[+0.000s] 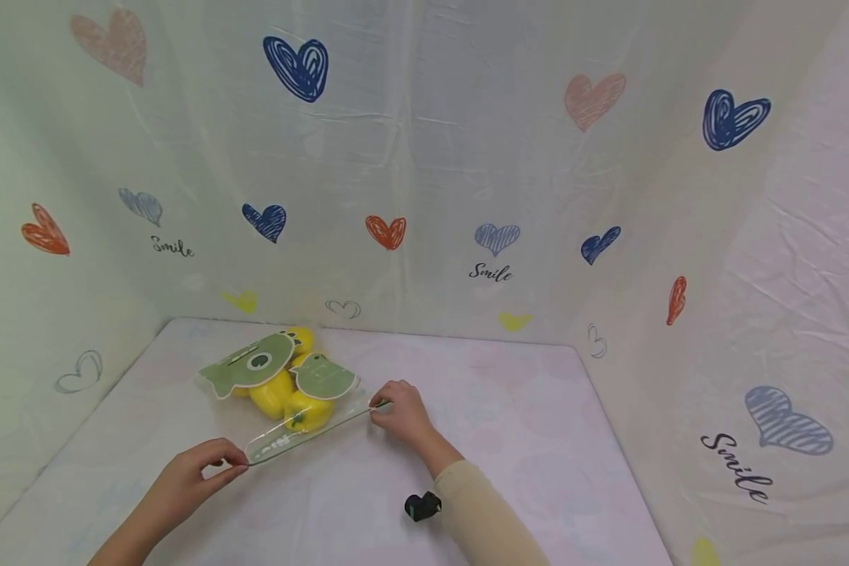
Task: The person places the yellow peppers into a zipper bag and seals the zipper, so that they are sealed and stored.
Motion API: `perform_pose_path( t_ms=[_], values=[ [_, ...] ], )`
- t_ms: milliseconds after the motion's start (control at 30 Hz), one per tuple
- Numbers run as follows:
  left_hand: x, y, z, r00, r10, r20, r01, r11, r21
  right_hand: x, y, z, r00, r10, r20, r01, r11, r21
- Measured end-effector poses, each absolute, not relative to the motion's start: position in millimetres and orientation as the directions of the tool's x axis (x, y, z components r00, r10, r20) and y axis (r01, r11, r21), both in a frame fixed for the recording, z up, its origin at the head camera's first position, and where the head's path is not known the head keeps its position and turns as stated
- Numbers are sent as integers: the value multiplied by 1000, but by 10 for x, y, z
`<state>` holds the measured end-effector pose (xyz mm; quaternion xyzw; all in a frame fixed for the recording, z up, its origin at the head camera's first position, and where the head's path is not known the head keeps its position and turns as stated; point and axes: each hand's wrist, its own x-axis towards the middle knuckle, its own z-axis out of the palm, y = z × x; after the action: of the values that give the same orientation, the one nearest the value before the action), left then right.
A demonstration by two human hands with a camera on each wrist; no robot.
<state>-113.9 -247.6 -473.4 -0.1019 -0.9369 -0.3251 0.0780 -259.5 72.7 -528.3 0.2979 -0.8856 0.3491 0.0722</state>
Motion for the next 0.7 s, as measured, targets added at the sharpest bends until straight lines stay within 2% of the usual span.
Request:
perform_pose_path(
  t_ms=[700],
  values=[
    [-1136, -2459, -4733, -977, 119, 179, 205, 765, 611, -2714, 847, -5342, -846, -435, 308, -530, 634, -563]
  ],
)
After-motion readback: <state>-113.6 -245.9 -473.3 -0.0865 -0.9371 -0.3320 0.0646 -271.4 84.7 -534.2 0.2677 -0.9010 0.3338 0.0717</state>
